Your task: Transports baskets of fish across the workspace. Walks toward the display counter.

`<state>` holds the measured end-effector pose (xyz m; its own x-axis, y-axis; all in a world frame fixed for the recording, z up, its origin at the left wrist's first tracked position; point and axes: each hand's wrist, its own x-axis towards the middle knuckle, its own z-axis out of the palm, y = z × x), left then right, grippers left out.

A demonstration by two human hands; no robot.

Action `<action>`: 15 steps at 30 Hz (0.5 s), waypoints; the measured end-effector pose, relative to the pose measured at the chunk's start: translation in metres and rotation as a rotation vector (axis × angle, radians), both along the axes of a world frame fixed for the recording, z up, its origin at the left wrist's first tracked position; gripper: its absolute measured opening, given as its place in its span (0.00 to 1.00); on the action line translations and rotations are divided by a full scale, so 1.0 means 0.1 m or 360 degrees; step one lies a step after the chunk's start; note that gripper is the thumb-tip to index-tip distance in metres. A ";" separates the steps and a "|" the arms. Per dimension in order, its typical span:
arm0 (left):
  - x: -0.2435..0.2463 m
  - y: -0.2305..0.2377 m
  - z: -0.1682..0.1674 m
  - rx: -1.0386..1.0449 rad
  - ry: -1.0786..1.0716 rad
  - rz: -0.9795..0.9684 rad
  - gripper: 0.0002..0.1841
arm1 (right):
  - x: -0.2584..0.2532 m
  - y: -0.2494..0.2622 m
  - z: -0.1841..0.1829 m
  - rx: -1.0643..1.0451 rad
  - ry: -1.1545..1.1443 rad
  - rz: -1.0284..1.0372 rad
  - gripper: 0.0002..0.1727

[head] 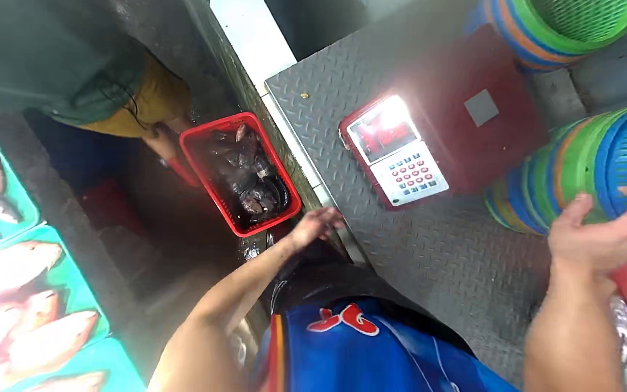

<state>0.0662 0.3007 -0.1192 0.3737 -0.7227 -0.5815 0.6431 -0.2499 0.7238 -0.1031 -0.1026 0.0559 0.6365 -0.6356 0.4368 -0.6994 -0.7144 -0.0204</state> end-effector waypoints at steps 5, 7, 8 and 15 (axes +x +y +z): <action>-0.49 0.60 -0.39 0.0395 -0.0081 0.0682 0.25 | -0.24 0.78 -0.41 -0.0068 -0.0423 0.0692 0.18; -0.74 0.62 -0.19 0.0451 -0.0339 0.0659 0.21 | -0.28 1.34 -0.62 0.0094 -0.0538 0.0964 0.15; -0.87 0.62 -0.01 0.0474 -0.0492 0.0523 0.20 | -0.29 1.63 -0.73 0.0247 -0.0590 0.1105 0.14; -1.25 0.88 0.80 0.0832 -0.1083 -0.0426 0.27 | -0.54 3.00 -1.54 0.1242 -0.0497 0.1574 0.12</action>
<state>-0.0583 0.3887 -0.0394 0.6146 -0.5402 -0.5748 -0.0104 -0.7341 0.6789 -0.1576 0.1974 -0.0984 0.9181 -0.1097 0.3807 0.2245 -0.6476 -0.7281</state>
